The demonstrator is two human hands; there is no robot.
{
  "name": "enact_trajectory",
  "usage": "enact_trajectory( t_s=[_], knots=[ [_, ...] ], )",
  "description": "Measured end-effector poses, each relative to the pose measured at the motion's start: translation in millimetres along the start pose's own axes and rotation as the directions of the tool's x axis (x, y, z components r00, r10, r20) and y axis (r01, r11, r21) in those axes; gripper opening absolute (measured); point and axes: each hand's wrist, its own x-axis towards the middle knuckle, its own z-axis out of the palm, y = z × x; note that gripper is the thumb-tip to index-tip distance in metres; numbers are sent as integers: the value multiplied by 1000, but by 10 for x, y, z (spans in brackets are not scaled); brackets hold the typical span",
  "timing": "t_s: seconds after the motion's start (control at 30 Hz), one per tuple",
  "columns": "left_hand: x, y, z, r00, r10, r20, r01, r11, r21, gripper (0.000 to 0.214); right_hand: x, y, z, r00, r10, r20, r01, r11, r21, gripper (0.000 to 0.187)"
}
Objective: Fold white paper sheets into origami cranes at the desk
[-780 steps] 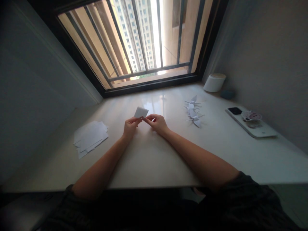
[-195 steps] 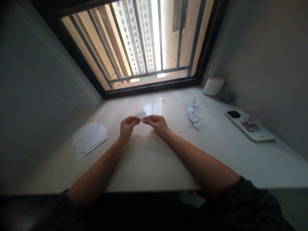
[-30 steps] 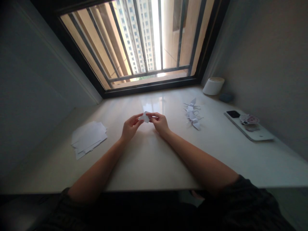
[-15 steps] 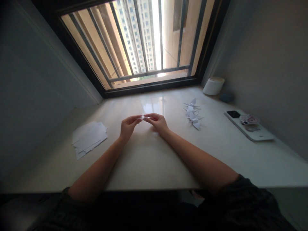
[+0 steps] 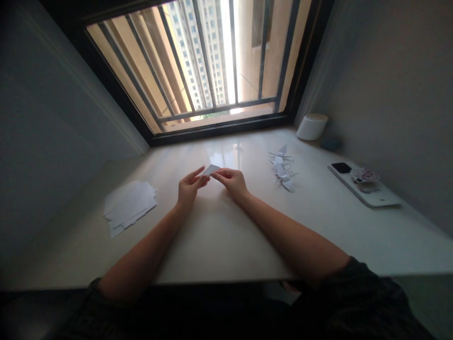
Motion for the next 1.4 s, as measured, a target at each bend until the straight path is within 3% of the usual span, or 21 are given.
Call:
enact_trajectory(
  t_s=[0.07, 0.37, 0.63, 1.4],
  knots=[
    [-10, 19, 10, 1000, -10, 0, 10, 1000, -27, 62, 0, 2, -1, 1000, -2, -4, 2, 1000, 2, 27],
    [-28, 48, 25, 987, -162, 4, 161, 977, -142, 51, 1, 46, -1, 1000, 9, 9, -9, 999, 37, 29],
    [-36, 38, 67, 990, -131, -59, 120, 981, -152, 46, 3, 54, 20, 993, 99, -64, -93, 992, 87, 28],
    [-55, 79, 64, 989, -146, -6, 142, 974, -177, 45, 14, 66, 6, 988, 122, -98, -114, 990, 77, 36]
  ],
)
